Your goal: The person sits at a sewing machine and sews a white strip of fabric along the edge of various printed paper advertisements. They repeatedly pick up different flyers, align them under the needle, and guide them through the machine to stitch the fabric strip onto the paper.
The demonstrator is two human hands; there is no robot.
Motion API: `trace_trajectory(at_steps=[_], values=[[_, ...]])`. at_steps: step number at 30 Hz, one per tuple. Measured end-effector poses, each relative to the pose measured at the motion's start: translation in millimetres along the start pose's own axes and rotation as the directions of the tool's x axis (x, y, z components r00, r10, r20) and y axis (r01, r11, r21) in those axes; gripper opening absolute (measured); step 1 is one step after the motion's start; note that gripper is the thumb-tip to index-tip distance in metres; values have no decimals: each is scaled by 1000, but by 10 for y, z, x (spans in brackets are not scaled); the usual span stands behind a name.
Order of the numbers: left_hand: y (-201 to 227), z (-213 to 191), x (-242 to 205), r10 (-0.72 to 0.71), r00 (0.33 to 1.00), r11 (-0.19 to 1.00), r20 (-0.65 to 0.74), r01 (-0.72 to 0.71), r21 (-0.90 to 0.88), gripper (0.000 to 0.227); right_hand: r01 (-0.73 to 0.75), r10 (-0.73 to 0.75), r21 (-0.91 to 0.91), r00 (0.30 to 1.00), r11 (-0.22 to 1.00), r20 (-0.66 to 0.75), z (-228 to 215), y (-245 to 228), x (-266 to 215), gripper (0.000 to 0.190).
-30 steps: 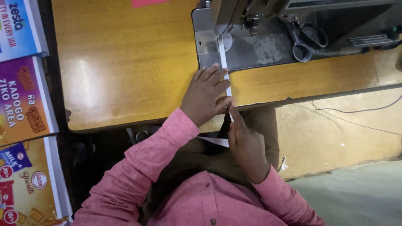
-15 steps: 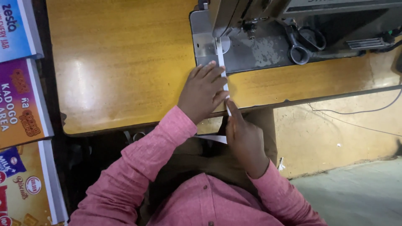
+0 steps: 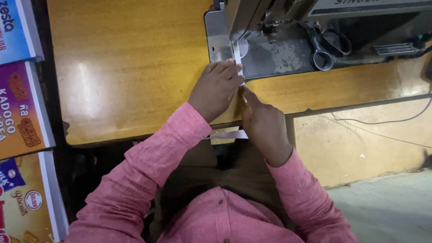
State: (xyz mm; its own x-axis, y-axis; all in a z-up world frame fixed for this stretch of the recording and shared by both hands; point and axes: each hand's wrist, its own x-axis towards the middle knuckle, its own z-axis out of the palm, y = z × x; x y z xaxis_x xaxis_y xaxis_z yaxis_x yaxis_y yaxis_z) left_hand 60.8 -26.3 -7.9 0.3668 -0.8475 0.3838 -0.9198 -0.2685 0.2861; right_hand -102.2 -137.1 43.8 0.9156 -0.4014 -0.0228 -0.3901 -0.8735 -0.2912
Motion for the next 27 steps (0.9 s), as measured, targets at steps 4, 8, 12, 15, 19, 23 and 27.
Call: trace_trajectory(at_steps=[4,8,12,15,19,23,27], values=[[-12,-168,3,-15,999,998,50,17,-55,28,30,-32,-66,999,997,-39,33,10,91,51],[-93,-49,49,-1,1000,1000,-17,1,-8,24,43,-44,-30,999,999,-31,-13,-24,154,51],[-171,115,66,15,997,1000,-74,-14,17,25,26,-26,-36,1000,999,8,-27,2,199,52],[-212,136,104,16,994,999,-109,-13,33,23,33,-32,-31,999,999,27,-45,-14,250,52],[-372,91,192,-78,997,982,-4,77,-170,19,0,-1,12,997,1000,79,-33,24,245,52],[-841,44,560,-194,978,909,-79,149,-388,21,-8,-26,332,995,943,99,-376,295,355,43],[-1361,73,1236,-667,739,398,97,464,-792,34,370,-465,-309,818,876,-339,-470,1164,626,21]])
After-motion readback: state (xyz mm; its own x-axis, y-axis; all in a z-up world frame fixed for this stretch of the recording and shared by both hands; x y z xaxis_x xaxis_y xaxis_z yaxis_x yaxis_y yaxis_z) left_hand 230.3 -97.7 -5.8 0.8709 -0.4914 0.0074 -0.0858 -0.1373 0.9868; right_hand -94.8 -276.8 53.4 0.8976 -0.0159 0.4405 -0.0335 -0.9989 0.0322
